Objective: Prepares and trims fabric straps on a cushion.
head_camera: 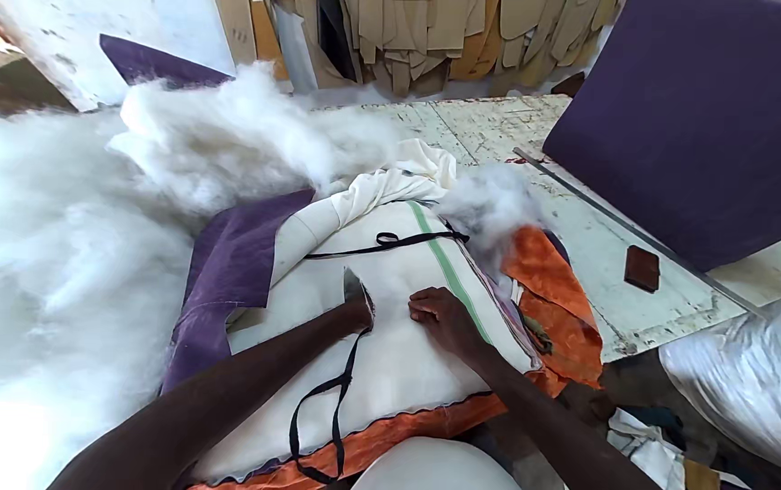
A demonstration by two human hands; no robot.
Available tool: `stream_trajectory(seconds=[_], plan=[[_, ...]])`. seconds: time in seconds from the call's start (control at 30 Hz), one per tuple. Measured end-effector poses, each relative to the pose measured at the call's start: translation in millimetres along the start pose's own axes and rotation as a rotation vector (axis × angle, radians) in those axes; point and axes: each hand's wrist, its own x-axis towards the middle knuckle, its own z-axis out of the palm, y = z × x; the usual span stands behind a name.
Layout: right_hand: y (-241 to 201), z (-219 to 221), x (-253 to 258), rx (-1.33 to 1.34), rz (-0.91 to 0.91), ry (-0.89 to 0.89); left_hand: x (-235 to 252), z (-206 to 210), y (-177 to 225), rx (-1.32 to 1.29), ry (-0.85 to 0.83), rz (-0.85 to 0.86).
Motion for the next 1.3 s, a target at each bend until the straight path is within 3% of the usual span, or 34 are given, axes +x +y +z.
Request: stream_trajectory(seconds=[0.13, 0.5, 0.67, 0.77, 1.03, 1.3], plan=[[5.5, 2.5, 3.1, 0.005, 0.033, -0.017, 28.5, 2.9, -19.7, 0.026, -0.013, 0.034], [7.0, 7.6, 15.5, -0.095, 0.047, -0.027, 9.0, 2.6, -4.7, 0.003, -0.059, -0.005], [4.1, 12.7, 9.6, -0.208, 0.058, 0.007, 11.3, 0.0, -4.0, 0.173, -0.088, 0.058], [3.0, 12.1, 8.4, -0.239, 0.053, 0.017, 9.6, -0.8, -5.4, 0.1, -0.085, 0.07], [-7.8, 2.6, 2.3, -0.193, 0.022, 0.022, 6.4, 0.8, -6.7, -0.114, -0.077, 0.023], [15.6, 2.3, 4.1, -0.034, 0.007, -0.03, 8.4, -0.2, -5.6, 0.058, -0.085, 0.032]])
